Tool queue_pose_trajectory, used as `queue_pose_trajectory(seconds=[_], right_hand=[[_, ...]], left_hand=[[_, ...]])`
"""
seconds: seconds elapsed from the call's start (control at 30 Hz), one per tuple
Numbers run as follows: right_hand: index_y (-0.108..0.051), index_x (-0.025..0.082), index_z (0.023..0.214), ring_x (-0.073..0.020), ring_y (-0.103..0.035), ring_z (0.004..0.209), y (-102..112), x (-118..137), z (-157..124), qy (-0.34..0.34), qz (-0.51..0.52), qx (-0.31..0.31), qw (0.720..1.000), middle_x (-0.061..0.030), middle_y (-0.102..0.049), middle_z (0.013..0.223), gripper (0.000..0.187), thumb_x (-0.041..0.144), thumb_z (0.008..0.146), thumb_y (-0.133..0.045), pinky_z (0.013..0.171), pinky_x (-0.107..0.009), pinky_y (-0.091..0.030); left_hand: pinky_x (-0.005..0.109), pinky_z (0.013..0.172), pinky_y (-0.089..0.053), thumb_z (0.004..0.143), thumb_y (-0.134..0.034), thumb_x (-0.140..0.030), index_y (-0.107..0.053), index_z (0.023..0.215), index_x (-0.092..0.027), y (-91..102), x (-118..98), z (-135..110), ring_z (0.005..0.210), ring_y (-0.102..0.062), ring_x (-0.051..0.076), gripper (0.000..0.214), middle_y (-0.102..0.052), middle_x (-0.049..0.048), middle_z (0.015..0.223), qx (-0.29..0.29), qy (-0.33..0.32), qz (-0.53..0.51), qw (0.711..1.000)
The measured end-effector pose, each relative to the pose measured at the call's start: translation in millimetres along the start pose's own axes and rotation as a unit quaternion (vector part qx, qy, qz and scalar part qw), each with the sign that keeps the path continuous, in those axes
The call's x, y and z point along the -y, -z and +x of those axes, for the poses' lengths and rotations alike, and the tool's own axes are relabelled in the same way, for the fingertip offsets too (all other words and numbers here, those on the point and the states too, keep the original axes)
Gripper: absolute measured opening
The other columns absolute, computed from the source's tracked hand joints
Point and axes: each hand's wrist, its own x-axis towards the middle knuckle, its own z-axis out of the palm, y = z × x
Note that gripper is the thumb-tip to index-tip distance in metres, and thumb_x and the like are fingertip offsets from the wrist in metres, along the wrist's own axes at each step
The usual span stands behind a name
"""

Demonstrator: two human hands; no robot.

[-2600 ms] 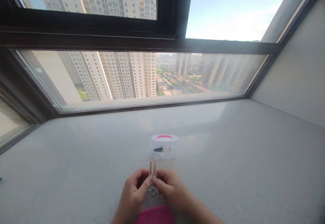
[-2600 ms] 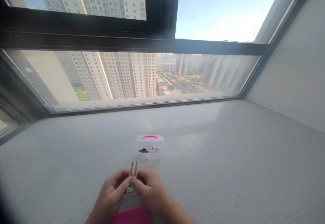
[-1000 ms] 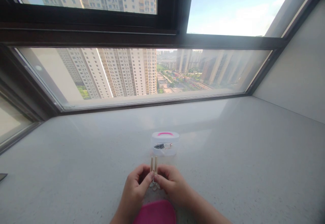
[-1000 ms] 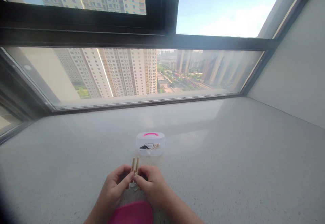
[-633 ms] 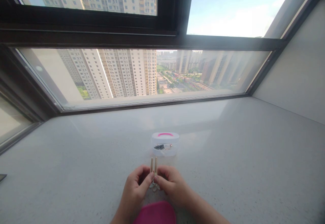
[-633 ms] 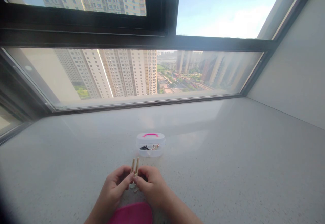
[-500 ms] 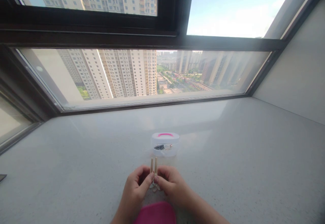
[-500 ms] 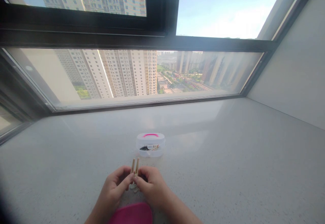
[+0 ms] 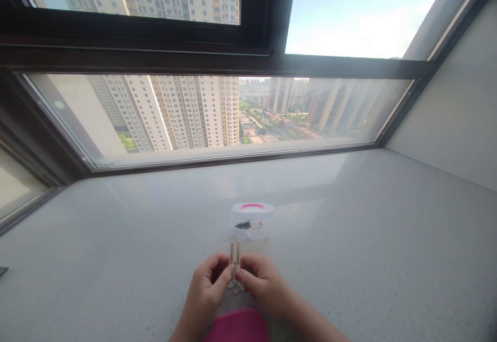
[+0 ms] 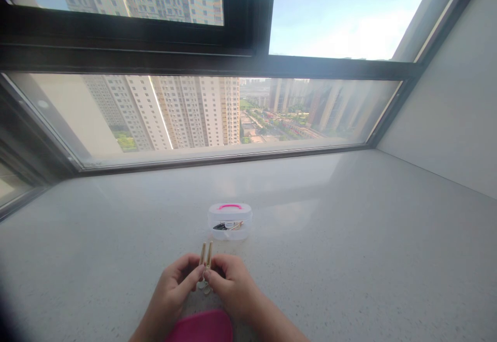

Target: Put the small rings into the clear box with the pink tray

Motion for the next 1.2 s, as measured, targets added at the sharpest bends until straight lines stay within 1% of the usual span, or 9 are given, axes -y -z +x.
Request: queue_pose_trajectory(seconds=[0.27,0.47,0.7,0.97,1.2], right_hand=[[-0.056,0.013,0.066,-0.0100,-0.036,0.054,-0.3,2.9,0.7,-0.009,0.007,-0.001,1.000,0.0031,-0.042,0.056,0.029,0.038,0.081,-0.056,0.049,-0.022,-0.025],[-0.055,0.013,0.066,-0.0100,-0.036,0.055,-0.2,1.4,1.3,-0.015,0.018,0.002,1.000,0.0028,-0.043,0.057,0.031,0.040,0.081,-0.057,0.050,-0.022,-0.025],[-0.057,0.013,0.067,-0.0099,-0.035,0.056,0.1,1.4,0.0,0.002,0.019,0.001,1.000,0.0038,-0.039,0.057,0.028,0.037,0.081,-0.058,0.051,-0.022,-0.026],[-0.058,0.012,0.066,-0.0093,-0.032,0.055,-0.2,3.3,-0.3,0.005,0.018,-0.001,1.000,0.0047,-0.037,0.056,0.027,0.035,0.081,-0.058,0.051,-0.022,-0.026],[-0.061,0.012,0.068,-0.0097,-0.033,0.055,-0.7,3.3,0.0,0.006,0.019,0.002,1.000,0.0039,-0.039,0.056,0.031,0.040,0.081,-0.059,0.051,-0.022,-0.027]], left_hand=[[0.021,0.055,-0.041,0.080,-0.063,-0.035,-0.066,0.076,-0.014,-0.2,-1.0,1.9,0.061,-0.051,0.015,0.022,-0.061,0.0009,0.065,-0.001,-0.001,0.006,1.000],[0.021,0.057,-0.041,0.080,-0.063,-0.035,-0.069,0.083,-0.014,-0.4,-0.1,0.5,0.062,-0.053,0.015,0.022,-0.063,0.0006,0.067,0.003,-0.001,-0.004,1.000],[0.021,0.058,-0.041,0.081,-0.062,-0.035,-0.069,0.084,-0.014,-0.7,-1.3,0.2,0.064,-0.054,0.015,0.022,-0.063,0.0011,0.068,0.006,-0.003,-0.011,1.000],[0.021,0.056,-0.040,0.080,-0.063,-0.036,-0.064,0.073,-0.015,-0.7,-0.4,0.7,0.062,-0.050,0.014,0.021,-0.063,0.0013,0.067,0.005,-0.006,-0.001,1.000],[0.022,0.057,-0.041,0.080,-0.062,-0.036,-0.069,0.079,-0.014,-0.8,-3.6,1.3,0.063,-0.051,0.016,0.024,-0.063,0.0020,0.066,0.010,-0.004,0.006,1.000]])
